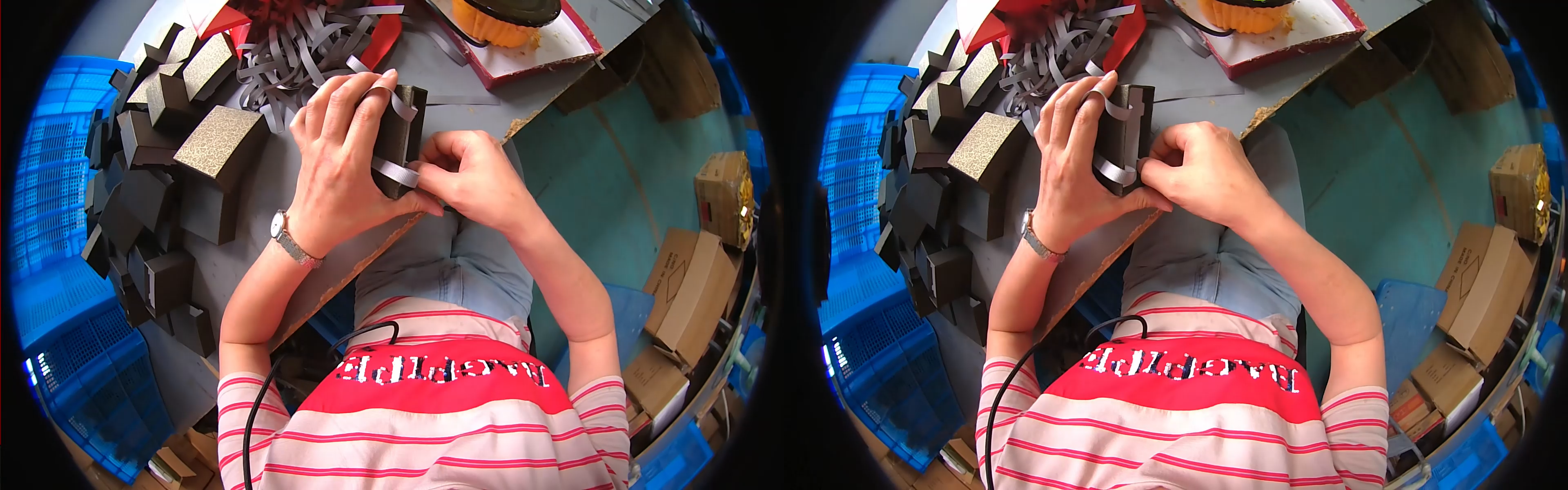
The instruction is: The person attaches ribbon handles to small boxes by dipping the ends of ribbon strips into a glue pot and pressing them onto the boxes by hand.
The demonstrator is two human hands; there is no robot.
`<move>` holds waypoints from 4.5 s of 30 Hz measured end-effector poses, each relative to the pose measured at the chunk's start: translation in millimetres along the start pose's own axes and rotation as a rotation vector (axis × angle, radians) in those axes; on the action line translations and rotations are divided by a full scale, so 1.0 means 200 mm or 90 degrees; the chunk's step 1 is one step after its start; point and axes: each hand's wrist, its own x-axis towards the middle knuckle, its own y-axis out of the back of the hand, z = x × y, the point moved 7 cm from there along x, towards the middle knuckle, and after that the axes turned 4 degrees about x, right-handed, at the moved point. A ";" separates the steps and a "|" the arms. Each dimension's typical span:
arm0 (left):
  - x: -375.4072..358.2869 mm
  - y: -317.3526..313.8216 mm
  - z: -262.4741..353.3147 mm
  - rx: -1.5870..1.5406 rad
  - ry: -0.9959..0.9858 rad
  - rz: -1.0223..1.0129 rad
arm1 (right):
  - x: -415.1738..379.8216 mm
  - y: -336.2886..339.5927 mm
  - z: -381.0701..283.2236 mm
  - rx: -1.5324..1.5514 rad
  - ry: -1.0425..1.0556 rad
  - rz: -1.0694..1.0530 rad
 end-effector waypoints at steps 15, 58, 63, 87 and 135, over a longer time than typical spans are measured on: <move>-0.01 0.07 -0.02 -0.058 -0.084 0.106 | -0.08 0.04 0.02 0.097 0.047 -0.097; 0.31 -0.15 0.09 -0.062 0.046 0.051 | 0.08 0.82 0.05 0.635 0.188 0.171; 0.31 -0.16 0.08 -0.063 0.048 0.061 | 0.10 0.82 0.02 0.480 0.150 0.228; 0.30 -0.19 0.10 -0.060 0.020 0.045 | 0.15 0.88 -0.08 0.278 0.144 0.350; 0.24 -0.17 0.09 -0.051 -0.010 0.060 | 0.13 0.45 -0.05 0.213 0.140 0.156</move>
